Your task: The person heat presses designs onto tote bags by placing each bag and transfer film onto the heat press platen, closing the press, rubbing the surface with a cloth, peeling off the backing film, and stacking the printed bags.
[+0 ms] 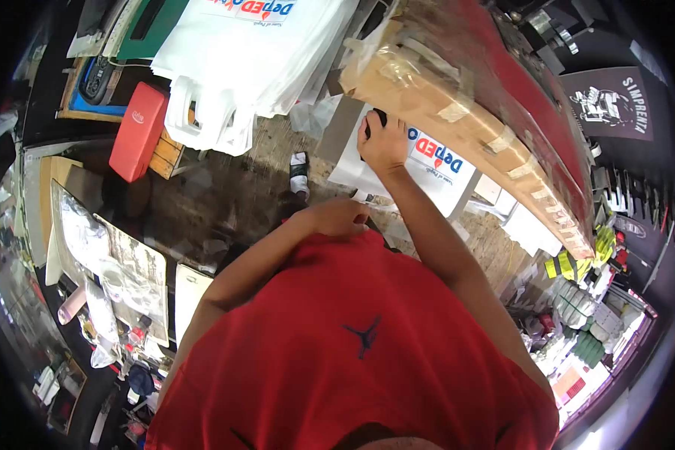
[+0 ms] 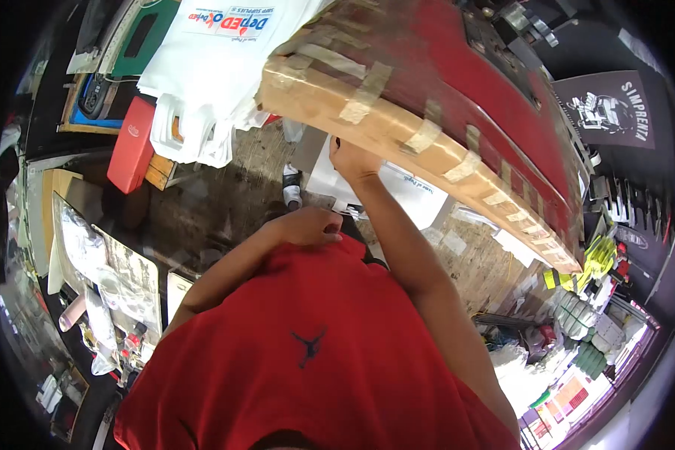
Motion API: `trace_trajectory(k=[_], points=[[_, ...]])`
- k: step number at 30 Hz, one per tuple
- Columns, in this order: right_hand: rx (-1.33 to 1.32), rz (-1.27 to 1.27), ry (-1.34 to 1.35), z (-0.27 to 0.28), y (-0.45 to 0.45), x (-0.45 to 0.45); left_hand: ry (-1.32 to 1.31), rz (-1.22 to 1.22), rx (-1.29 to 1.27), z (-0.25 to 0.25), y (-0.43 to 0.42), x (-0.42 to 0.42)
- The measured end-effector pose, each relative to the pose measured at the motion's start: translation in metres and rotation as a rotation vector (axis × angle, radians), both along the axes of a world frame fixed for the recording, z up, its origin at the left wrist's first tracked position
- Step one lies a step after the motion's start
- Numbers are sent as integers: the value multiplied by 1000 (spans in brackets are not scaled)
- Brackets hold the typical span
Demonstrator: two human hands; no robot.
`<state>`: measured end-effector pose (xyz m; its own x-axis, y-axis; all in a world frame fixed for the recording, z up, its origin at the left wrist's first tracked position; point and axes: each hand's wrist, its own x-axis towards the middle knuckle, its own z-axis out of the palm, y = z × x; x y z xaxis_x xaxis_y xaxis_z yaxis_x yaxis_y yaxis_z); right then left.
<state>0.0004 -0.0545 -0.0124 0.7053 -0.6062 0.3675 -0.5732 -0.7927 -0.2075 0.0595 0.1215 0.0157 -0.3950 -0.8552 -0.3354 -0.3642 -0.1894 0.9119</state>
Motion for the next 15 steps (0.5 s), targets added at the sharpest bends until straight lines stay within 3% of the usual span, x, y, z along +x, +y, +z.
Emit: trace_trajectory(k=[5,6,7,8,10,12,15], points=[[73,-56,-137,-6,-35,38,-78,60,-38,3,4,13],[120,-73,44,9,-45,46,-90,109,-114,0,10,10],[160,-75,229,23,-55,54,-58,127,-34,12,10,14],[151,-78,225,21,-57,53,-62,126,-44,15,10,18],[-179,-96,-64,7,-51,44,-1,129,8,18,18,22],[4,-154,-65,7,-16,15,6,157,11,14,29,28],[-46,-137,-49,-3,0,-2,53,201,-3,-3,40,34]])
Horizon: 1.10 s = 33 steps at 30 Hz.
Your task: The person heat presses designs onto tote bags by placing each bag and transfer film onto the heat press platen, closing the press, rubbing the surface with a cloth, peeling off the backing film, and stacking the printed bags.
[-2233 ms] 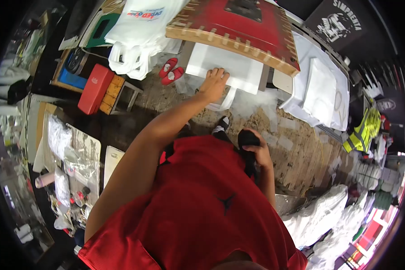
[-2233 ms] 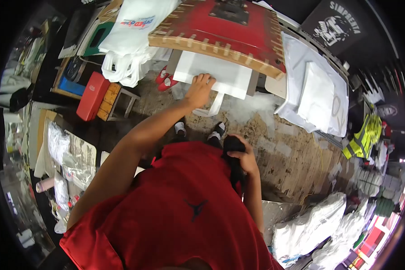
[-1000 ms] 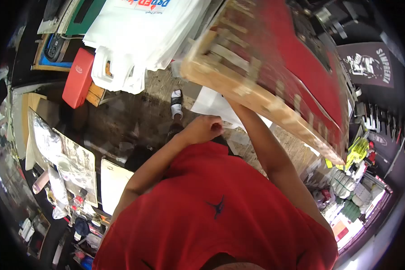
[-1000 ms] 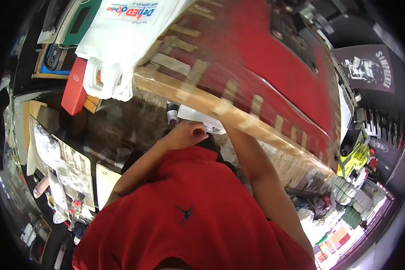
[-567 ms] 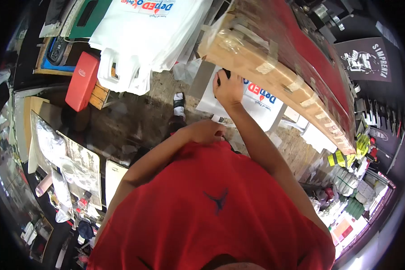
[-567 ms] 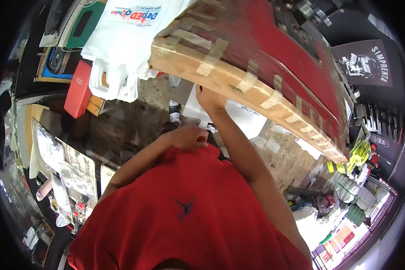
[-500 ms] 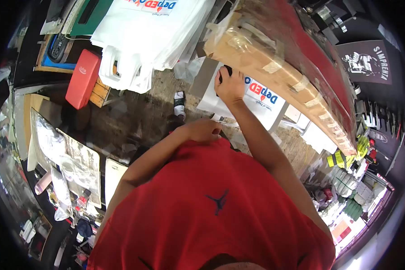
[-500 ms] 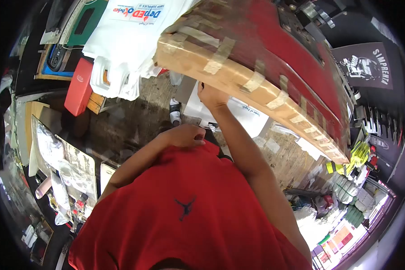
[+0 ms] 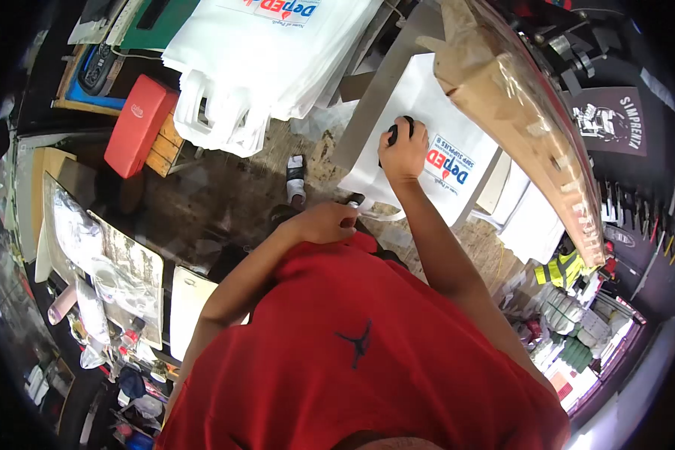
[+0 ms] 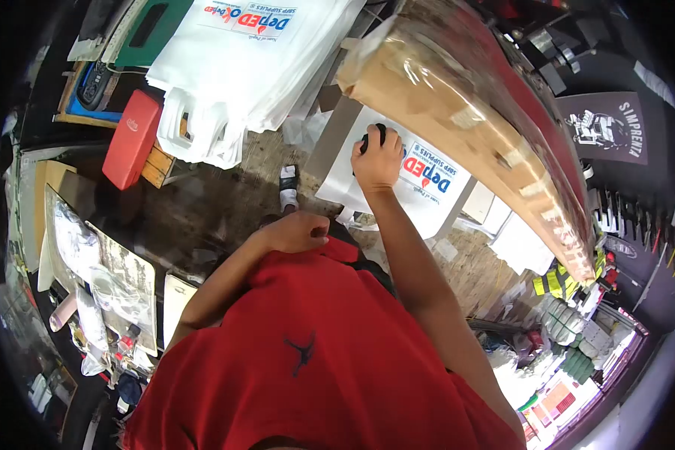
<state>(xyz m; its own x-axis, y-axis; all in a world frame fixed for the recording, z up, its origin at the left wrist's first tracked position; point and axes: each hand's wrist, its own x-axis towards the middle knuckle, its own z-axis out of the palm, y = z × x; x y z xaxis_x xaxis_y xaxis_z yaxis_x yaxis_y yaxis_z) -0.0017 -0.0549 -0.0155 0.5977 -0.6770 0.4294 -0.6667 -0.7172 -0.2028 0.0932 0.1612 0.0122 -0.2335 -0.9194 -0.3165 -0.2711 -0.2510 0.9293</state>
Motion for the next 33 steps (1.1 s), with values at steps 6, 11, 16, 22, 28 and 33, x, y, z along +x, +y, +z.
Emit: trace_trajectory(k=[6,11,16,22,28,33], points=[[39,-87,-126,16,-72,56,9,-63,-24,12,-18,2],[-6,-132,-94,5,-44,22,-4,-140,-75,4,-50,-11],[55,-269,-103,6,-63,-108,-35,-223,-37,15,-58,0],[37,-330,-26,9,-77,-133,-106,85,145,30,-32,28],[171,-22,18,-6,-31,-17,-12,139,185,23,-16,16],[255,45,-15,13,-30,22,-39,-139,-39,19,-62,-19]])
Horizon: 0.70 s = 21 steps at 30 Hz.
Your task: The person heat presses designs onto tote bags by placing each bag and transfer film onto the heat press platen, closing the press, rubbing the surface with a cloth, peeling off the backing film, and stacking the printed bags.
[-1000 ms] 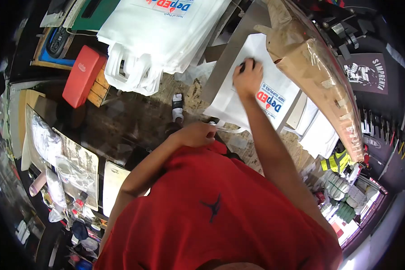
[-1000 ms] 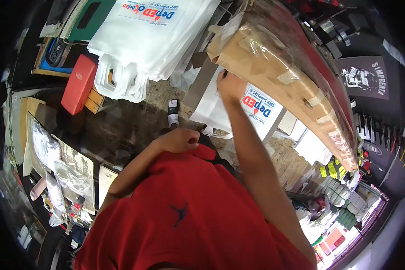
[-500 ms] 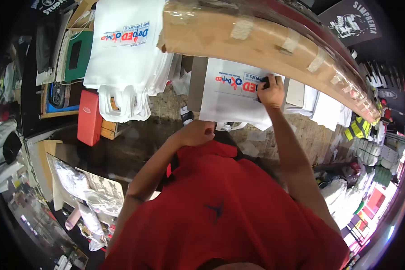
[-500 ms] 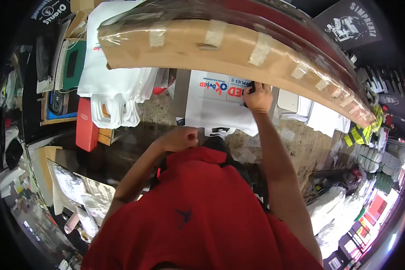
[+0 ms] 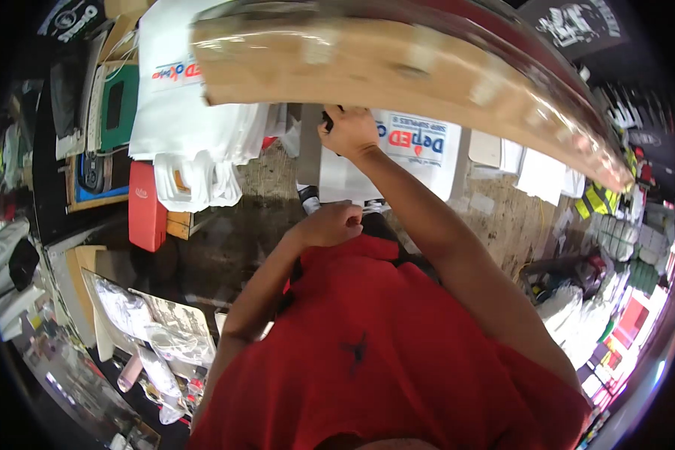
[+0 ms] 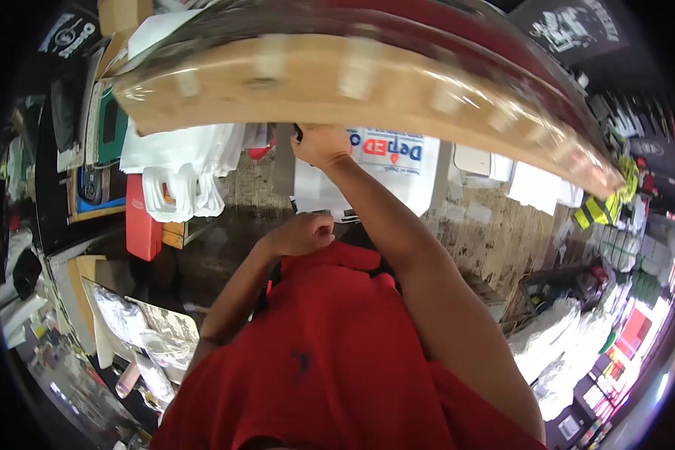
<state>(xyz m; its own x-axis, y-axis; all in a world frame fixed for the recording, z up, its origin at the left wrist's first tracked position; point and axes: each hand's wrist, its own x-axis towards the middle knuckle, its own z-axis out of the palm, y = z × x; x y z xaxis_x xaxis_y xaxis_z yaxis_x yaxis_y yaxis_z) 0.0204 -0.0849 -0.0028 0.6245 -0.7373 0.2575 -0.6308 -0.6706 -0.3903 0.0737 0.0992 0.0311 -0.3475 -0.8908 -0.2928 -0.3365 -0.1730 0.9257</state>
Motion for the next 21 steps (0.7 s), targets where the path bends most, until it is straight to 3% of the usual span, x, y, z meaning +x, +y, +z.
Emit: trace_trajectory(k=[3,5,7,10,12,14,16,17,19,21], points=[[-190,-53,-161,3,-5,-54,-62,-103,-27,21,-26,-2],[-72,-132,-1,-22,-21,-129,-85,-141,39,24,-23,1],[-310,-156,-100,-7,-50,-173,-90,-12,116,20,-24,14],[-228,-269,-27,-3,-87,-183,-106,79,182,20,-10,18],[-24,-355,169,-1,-108,-180,-82,121,200,16,0,9],[-95,-369,174,0,-101,-178,-52,169,202,15,2,-6],[-234,-337,-11,7,-64,-186,-99,336,-40,13,3,-25],[-209,-281,-27,4,-45,-195,-101,331,-39,18,-1,-30],[-178,-250,-11,4,-35,-210,-416,342,-404,25,-4,-38],[-166,-234,37,4,-32,-211,-392,346,-358,23,0,-35]])
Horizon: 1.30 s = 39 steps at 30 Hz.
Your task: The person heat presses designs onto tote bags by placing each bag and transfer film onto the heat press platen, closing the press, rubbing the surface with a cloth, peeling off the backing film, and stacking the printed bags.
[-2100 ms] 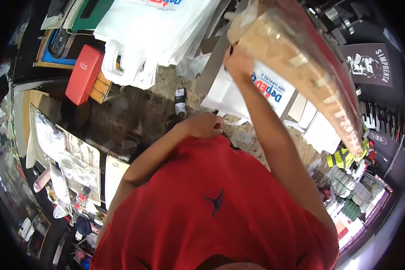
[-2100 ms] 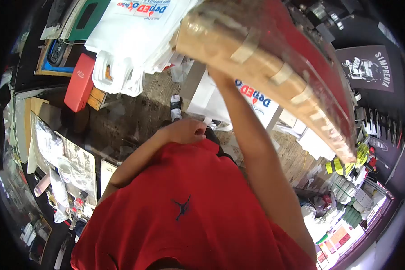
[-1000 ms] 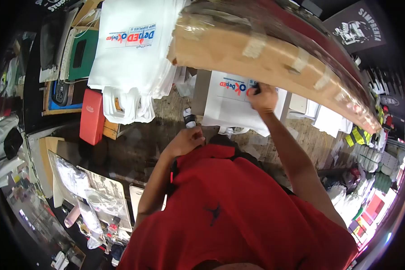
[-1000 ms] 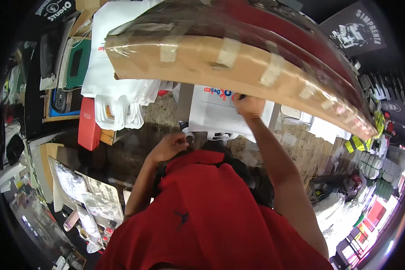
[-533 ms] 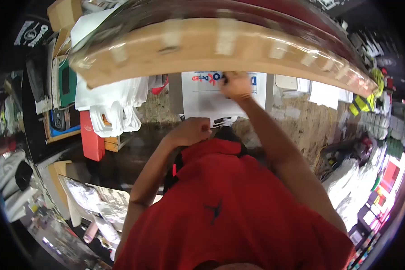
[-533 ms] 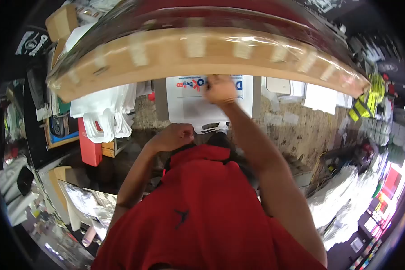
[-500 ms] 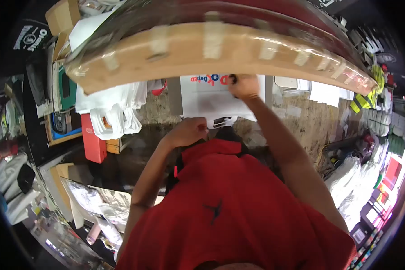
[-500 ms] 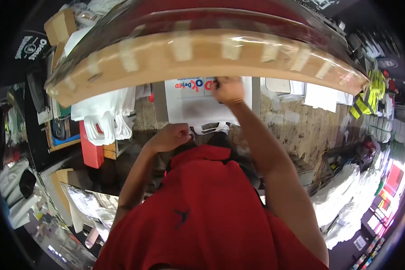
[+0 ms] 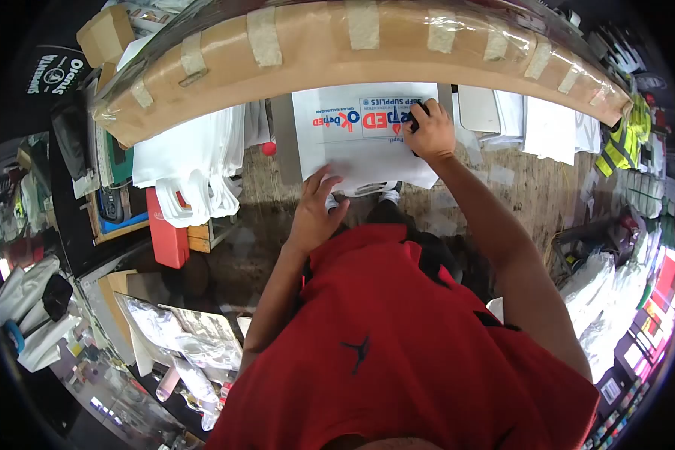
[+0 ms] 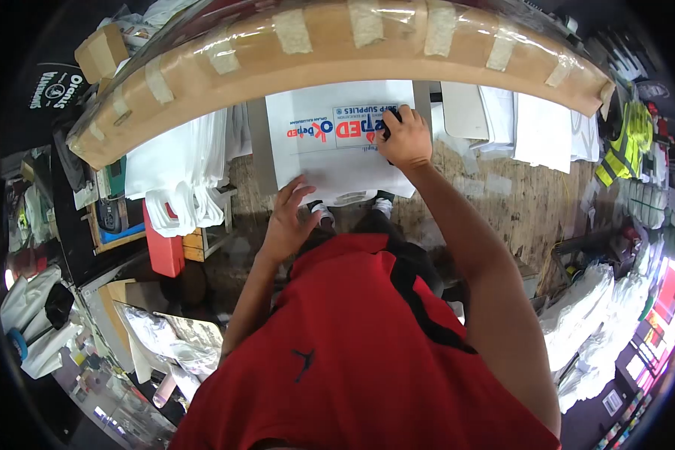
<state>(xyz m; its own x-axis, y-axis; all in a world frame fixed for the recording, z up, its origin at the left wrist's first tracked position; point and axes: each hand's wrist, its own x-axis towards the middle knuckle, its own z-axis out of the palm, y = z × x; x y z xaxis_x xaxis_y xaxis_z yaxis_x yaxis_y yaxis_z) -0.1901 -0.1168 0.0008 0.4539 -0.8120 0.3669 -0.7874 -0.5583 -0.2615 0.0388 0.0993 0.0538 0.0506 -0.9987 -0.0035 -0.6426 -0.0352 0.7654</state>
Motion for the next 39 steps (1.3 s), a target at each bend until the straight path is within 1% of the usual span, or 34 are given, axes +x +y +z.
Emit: trace_trajectory(k=[3,4,5,6,8,10,11,13,14,15,17,19,20,22,24,25,27,28,29,31,32,34,36,38,39], points=[[42,-47,56,-1,3,19,49,14,18,-12,-2,14],[37,37,-5,-10,4,31,71,14,25,-17,3,15],[36,77,-11,-9,9,51,76,23,35,-16,4,15],[33,111,-20,-7,15,74,43,16,26,-13,1,15],[27,210,-125,-10,20,118,5,-7,13,-16,-9,14],[67,239,-86,-7,27,159,71,210,72,-28,-16,6],[59,233,-91,-1,25,170,67,203,64,-33,-24,4],[230,241,-61,8,25,179,-81,234,21,-39,-30,4],[177,277,-125,5,22,171,-87,227,13,-41,-32,5],[171,270,-127,1,17,155,-112,216,23,-43,-33,6],[120,166,-221,-11,8,105,-130,196,45,-42,-35,6],[100,44,-208,-11,-6,52,23,228,188,-30,-39,7],[67,8,-161,-9,-20,35,27,237,191,-27,-41,6],[40,-14,-115,-6,-34,21,39,248,161,-22,-39,5],[-46,-80,-43,-5,-40,25,51,254,139,-23,-34,7],[-50,-59,-39,-3,-40,30,68,247,114,-24,-34,6],[42,-117,-80,0,-26,38,91,279,123,-26,-29,3],[45,-61,-32,1,-15,47,104,285,128,-26,-29,4],[5,-3,-73,-2,-5,62,100,310,130,-30,-25,5],[-5,162,-163,-7,8,101,114,274,41,-42,-18,6],[-8,215,-136,-9,14,123,126,294,110,-39,-16,7],[-25,304,-113,-7,26,164,119,293,79,-48,-12,10],[-43,336,-127,-6,31,202,108,276,42,-51,-9,14],[79,327,-152,-8,29,225,163,296,57,-49,-12,10],[78,311,-152,-8,27,227,163,279,58,-48,-14,9]])
